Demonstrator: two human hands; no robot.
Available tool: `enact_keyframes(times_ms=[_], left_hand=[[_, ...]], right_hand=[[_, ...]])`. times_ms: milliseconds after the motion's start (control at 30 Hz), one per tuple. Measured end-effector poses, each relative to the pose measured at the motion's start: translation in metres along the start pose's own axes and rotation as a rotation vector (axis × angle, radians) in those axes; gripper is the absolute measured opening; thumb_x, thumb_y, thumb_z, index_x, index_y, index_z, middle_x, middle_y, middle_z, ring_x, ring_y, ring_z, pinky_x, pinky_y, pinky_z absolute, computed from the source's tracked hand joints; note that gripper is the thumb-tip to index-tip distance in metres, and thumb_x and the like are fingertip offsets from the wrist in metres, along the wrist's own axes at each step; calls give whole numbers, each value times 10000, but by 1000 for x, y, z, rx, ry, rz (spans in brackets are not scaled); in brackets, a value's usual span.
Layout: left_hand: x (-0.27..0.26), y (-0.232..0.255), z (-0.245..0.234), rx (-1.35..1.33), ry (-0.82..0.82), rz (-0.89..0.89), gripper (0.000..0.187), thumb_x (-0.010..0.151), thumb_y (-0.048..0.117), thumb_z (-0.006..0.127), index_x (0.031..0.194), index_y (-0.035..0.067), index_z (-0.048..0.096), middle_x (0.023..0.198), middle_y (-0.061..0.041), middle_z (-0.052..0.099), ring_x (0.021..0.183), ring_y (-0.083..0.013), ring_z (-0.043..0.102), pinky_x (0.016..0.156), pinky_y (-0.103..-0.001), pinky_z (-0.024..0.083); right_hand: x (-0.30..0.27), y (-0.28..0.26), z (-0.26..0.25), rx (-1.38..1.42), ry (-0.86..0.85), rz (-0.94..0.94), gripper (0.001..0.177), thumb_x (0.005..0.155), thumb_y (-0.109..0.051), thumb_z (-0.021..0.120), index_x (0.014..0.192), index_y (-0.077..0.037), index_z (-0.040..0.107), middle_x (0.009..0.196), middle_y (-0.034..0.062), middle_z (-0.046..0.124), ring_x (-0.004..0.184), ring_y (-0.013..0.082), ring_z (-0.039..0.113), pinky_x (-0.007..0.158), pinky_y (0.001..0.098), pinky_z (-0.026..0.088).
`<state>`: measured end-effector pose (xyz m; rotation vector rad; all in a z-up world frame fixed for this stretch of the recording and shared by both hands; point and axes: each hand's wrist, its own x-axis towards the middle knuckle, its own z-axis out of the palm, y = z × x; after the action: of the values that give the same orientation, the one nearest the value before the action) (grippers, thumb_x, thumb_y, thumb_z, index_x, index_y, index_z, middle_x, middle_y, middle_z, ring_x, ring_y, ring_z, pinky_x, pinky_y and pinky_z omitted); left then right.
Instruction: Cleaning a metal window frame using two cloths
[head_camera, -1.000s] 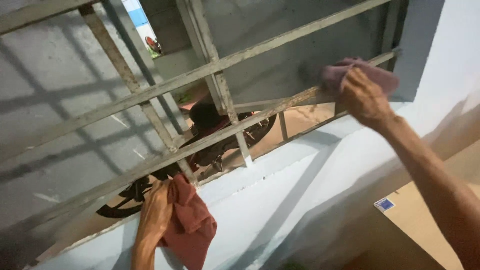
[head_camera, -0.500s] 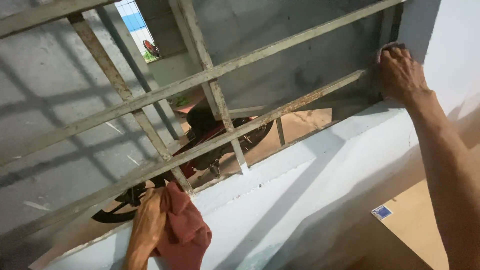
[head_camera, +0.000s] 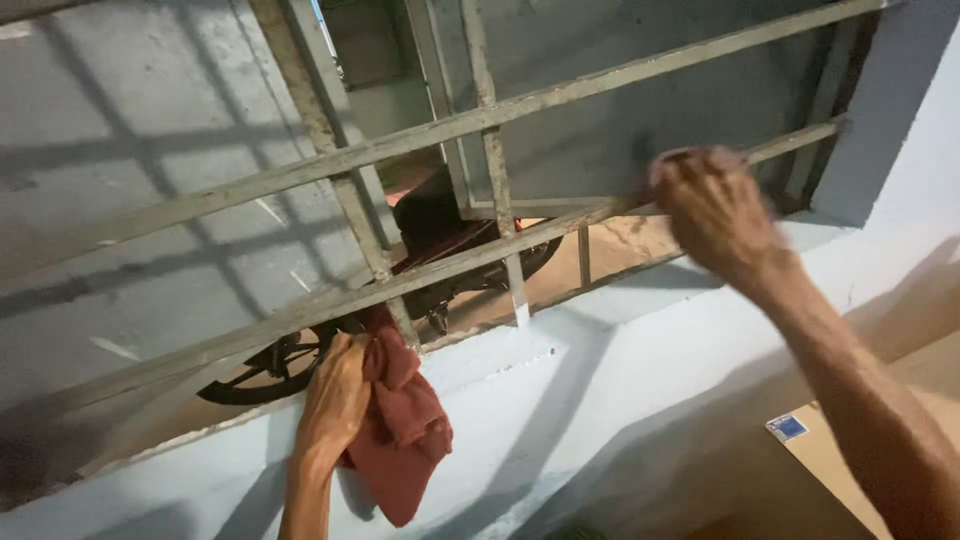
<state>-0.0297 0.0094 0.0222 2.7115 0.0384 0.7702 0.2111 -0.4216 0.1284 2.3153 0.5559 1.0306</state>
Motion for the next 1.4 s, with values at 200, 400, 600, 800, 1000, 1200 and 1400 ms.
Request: enact_keyframes(times_ms=[200,400,600,800,1000,1200,1400], left_hand=[[2,9,-3,73,-35,-87,263,826,-81,456,1023,54,568,994,-150,544,855,-402,597,729,-501,460],[5,-3,6,52,-33,-156,386,781,-118,412,1080,27,609,1005,-159,560,872,-400,592,772,-496,451],[2,0,2,43,-37,-73,304,747,-72,441,1007,40,551,992,-153,523,865,-399,571,747,-513,438],[4,-16,5,54,-89,-82,442,778,-78,586,1213,2,603,1142,-206,595,1058,-485,638,868,-510,566],[5,-13,1,20,-90,-127,386,784,-67,508,1146,-5,625,1117,-246,593,1053,-503,627,896,-536,547],[1,-13,0,-34,-58,-60,340,840,0,490,1115,-17,690,1091,-271,634,1028,-508,645,822,-533,547],[4,-7,-1,18,-67,-138,398,803,-38,608,1196,23,636,1132,-248,625,1109,-491,622,941,-548,528]], right_hand=[[48,-42,-41,1048,383,72,90,1011,-23,444,1088,-7,488,583,72,524,382,182,433,351,357,349],[73,-82,-110,2481,112,140,128,1046,-151,561,1071,-36,611,984,106,640,859,211,653,788,328,608],[79,-103,-122,2393,257,87,409,1022,-292,621,650,-169,504,578,-59,543,511,38,506,458,215,392],[81,-113,-73,1910,410,-15,443,951,-252,771,651,10,576,525,76,412,501,177,382,467,327,348],[27,-112,-134,1390,602,37,187,989,-154,660,911,-2,583,760,233,632,705,464,657,615,527,511],[42,-178,-133,908,941,94,214,957,-217,750,1017,-36,651,826,153,670,688,308,681,603,374,555],[39,-179,-172,1078,472,-283,418,950,-526,670,917,-113,617,803,102,710,776,328,714,725,472,544]])
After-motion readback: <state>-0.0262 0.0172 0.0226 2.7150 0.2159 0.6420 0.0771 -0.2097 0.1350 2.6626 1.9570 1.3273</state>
